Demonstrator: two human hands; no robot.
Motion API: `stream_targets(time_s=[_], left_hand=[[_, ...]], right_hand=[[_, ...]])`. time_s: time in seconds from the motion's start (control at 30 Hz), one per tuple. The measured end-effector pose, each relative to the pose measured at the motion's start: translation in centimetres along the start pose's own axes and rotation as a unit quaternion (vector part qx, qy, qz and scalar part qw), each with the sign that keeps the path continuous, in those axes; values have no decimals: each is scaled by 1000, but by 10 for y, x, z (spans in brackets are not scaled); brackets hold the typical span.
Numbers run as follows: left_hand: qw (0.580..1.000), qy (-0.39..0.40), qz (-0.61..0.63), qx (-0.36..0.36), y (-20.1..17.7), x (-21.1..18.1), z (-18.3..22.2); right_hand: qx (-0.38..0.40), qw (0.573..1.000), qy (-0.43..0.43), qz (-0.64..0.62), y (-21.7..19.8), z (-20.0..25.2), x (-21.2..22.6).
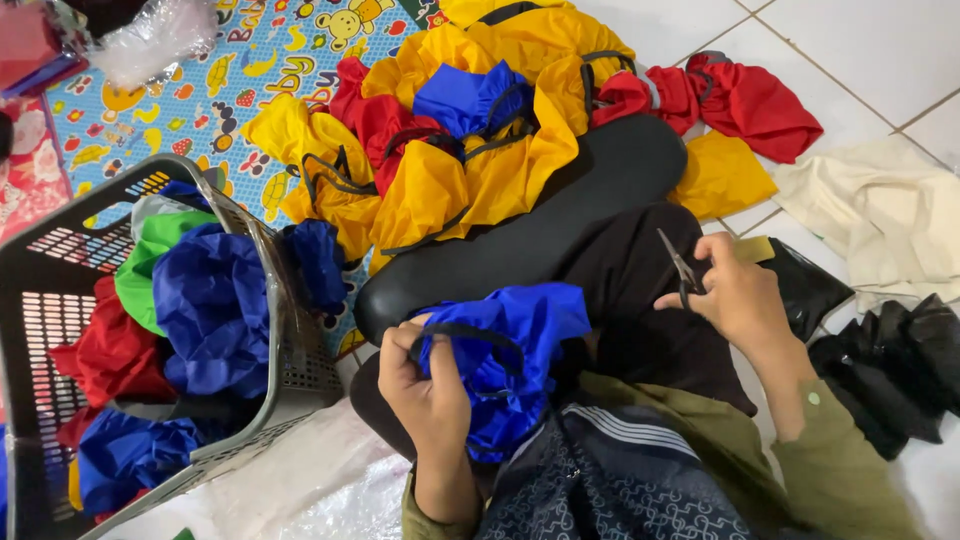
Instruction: The person folds red fabric covers, places them into clear plastic bags, and then uses scissors to trim excess material from blue fabric pieces.
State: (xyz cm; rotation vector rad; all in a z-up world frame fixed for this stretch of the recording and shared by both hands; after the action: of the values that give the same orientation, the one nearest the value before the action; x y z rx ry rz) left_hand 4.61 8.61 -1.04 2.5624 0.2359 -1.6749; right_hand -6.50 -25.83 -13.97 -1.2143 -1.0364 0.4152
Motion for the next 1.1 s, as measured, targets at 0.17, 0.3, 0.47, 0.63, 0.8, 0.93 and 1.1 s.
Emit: stream_targets(time_s=[0.17, 0.3, 0.47, 0.63, 0.8, 0.93, 1.1], left_hand=[[994, -2, -23, 102, 31, -6, -8], [993, 16, 87, 80, 65, 12, -19], [971, 188, 128, -70, 85, -21, -11], [903, 223, -19, 367, 114, 11, 46], [840, 135, -103, 516, 123, 74, 64], [883, 82, -145, 438, 121, 98, 31], [890, 152, -261, 341, 152, 230, -29]], right_hand=[[173, 974, 112, 91, 69, -15, -95], [218, 965, 96, 107, 69, -10, -93], [171, 977, -13, 124, 57, -16, -77], [344, 936, -41, 65, 97, -28, -123], [460, 887, 40, -4, 46, -75, -55], [248, 964, -39, -88, 57, -110, -1], [199, 939, -277, -30, 130, -68, 57]])
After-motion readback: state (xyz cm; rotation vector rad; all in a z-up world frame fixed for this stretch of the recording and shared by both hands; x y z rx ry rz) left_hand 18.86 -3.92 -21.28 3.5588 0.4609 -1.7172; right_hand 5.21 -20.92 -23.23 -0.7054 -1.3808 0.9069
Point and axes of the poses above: each hand's wrist, its own z-axis away from the middle knuckle, its own y-axis out of the palm, x = y × z, the point moved 3 cm from there along -z, towards the middle knuckle, and after that the axes turned 8 degrees about -x, right-handed, at the moved point
